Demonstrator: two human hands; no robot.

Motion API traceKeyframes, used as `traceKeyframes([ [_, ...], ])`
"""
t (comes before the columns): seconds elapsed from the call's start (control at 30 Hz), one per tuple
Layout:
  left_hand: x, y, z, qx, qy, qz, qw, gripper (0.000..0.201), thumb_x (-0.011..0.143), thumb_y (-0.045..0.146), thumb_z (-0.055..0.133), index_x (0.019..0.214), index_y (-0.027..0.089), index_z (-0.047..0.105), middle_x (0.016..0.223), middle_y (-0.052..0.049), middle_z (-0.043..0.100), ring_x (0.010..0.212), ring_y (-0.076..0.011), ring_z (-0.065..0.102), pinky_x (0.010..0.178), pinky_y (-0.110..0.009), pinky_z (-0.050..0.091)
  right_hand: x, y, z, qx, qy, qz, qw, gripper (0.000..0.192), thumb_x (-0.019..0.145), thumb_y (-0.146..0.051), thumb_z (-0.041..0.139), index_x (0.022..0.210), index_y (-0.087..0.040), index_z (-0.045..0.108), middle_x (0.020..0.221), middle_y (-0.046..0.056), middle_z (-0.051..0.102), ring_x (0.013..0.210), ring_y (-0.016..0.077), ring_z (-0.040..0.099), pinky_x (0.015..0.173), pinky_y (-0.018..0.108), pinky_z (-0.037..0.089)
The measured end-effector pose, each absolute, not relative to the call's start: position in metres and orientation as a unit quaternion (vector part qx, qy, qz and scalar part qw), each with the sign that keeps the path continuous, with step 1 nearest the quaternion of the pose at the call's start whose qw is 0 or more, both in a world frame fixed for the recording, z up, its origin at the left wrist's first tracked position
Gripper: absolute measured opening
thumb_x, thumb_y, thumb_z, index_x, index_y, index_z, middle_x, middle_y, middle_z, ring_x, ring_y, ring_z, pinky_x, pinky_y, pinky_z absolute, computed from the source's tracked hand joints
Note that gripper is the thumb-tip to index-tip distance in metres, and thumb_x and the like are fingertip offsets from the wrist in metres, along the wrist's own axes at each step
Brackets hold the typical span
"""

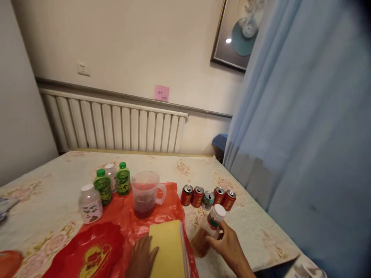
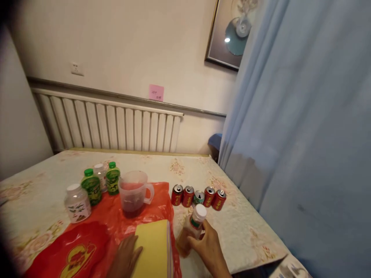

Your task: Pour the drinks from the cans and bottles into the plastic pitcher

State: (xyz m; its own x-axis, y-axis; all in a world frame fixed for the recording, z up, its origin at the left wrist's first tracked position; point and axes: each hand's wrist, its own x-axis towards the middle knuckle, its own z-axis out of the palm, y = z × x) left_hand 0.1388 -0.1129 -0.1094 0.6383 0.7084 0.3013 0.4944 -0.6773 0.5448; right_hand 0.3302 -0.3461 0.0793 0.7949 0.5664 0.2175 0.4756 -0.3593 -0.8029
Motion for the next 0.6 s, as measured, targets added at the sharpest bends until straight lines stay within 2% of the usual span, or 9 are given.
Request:
traceKeyframes([
  [0.17, 0.133, -0.113, -0.126, 0.899, 0.324, 0.259, 0.139, 0.044, 0.088, 0.041, 0.042, 0.121, 0.019, 0.061, 0.13, -0.01, 0.064, 0.125, -0.0284, 0.055, 0.11, -0.047, 0.042, 0.385, -0.39, 0.055, -0.846, -0.258, 0.006, 0.467, 0.035, 0.058, -0.03, 0.066, 0.092, -0.019, 0.064, 0.083, 0.003, 0.072, 0.068, 0.0238, 0.066, 0.064, 0.036, 0.052],
  [0.33, 0.133, -0.112, -0.119, 0.903, 0.317, 0.26, 0.125, 0.042, 0.089, 0.04, 0.041, 0.12, 0.019, 0.061, 0.126, -0.01, 0.066, 0.12, -0.0274, 0.059, 0.106, -0.046, 0.046, 0.434, -0.423, 0.043, -0.877, -0.199, -0.034, 0.436, 0.029, 0.056, -0.039, 0.066, 0.079, -0.022, 0.06, 0.076, 0.0, 0.069, 0.059, 0.0216, 0.063, 0.062, 0.034, 0.049],
  [0.47, 0.134, -0.115, -0.11, 0.906, 0.319, 0.254, 0.116, 0.04, 0.089, 0.04, 0.042, 0.116, 0.02, 0.063, 0.122, -0.01, 0.068, 0.116, -0.0274, 0.062, 0.104, -0.046, 0.047, 0.467, -0.436, 0.034, -0.89, -0.183, -0.08, 0.41, 0.032, 0.055, -0.044, 0.067, 0.076, -0.023, 0.056, 0.072, 0.0, 0.067, 0.066, 0.0235, 0.064, 0.064, 0.034, 0.047],
  [0.6, 0.135, -0.117, -0.104, 0.91, 0.315, 0.247, 0.109, 0.042, 0.091, 0.041, 0.039, 0.117, 0.016, 0.062, 0.121, -0.012, 0.068, 0.115, -0.0266, 0.062, 0.103, -0.045, 0.047, 0.496, -0.438, 0.025, -0.898, -0.177, -0.097, 0.39, 0.036, 0.057, -0.052, 0.064, 0.075, -0.023, 0.054, 0.073, 0.001, 0.065, 0.068, 0.0236, 0.062, 0.064, 0.033, 0.045],
])
